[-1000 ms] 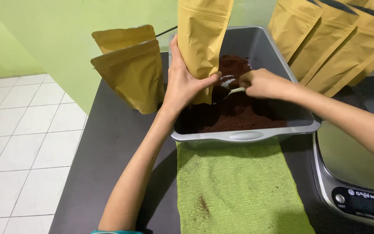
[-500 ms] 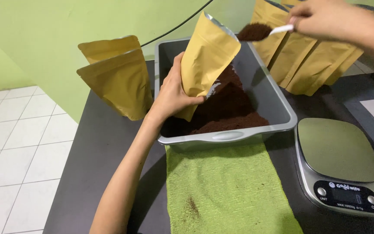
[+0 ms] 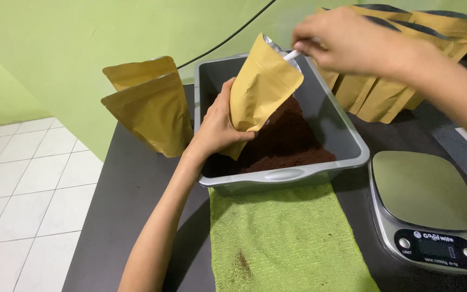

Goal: Filling and weighing bags of ground coffee using a spoon and a digital scale at a packaging workstation.

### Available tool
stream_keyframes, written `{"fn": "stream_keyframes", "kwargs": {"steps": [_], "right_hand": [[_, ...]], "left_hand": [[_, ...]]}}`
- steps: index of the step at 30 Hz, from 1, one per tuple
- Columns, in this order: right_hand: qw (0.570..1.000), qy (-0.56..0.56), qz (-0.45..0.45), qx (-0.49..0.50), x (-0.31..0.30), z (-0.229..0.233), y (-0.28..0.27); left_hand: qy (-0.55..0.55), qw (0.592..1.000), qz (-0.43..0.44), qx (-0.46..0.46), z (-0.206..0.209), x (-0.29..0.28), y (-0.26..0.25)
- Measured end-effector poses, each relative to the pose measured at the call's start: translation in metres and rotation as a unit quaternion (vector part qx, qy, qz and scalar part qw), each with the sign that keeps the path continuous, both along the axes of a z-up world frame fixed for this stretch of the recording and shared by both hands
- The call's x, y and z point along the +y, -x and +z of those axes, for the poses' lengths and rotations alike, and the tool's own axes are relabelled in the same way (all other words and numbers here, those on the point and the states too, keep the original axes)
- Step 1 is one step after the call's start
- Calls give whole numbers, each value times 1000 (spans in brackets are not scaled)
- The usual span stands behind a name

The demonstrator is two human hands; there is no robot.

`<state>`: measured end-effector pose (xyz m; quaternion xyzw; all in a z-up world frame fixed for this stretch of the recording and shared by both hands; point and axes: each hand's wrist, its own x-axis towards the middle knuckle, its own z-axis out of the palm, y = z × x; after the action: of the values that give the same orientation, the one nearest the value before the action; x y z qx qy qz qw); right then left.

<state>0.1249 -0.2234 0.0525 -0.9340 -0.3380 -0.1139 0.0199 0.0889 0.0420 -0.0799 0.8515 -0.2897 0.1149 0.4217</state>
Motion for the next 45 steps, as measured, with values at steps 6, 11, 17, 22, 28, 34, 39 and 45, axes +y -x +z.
{"fn": "stream_keyframes", "kwargs": {"steps": [6, 11, 17, 22, 28, 34, 39, 45], "right_hand": [[823, 135, 169, -525, -22, -23, -8], [904, -4, 70, -421, -53, -41, -11], [979, 0, -200, -39, -31, -78, 1], [972, 146, -182, -26, -8, -166, -41], [964, 97, -198, 152, 22, -182, -38], [943, 8, -164, 289, 38, -168, -22], [938, -39, -210, 274, 25, -142, -19], [927, -60, -266, 258, 0, -89, 0]], "left_hand": [[50, 999, 1, -6, 4, -1, 2], [89, 995, 45, -25, -3, 2, -7], [165, 976, 115, -82, -1, 2, -4], [195, 963, 149, -109, 3, 0, 1], [201, 962, 137, -121, -1, 2, -4], [198, 966, 116, -116, -1, 1, -3], [181, 973, 108, -95, -3, 2, -5], [147, 982, 62, -99, -3, 2, -7]]}}
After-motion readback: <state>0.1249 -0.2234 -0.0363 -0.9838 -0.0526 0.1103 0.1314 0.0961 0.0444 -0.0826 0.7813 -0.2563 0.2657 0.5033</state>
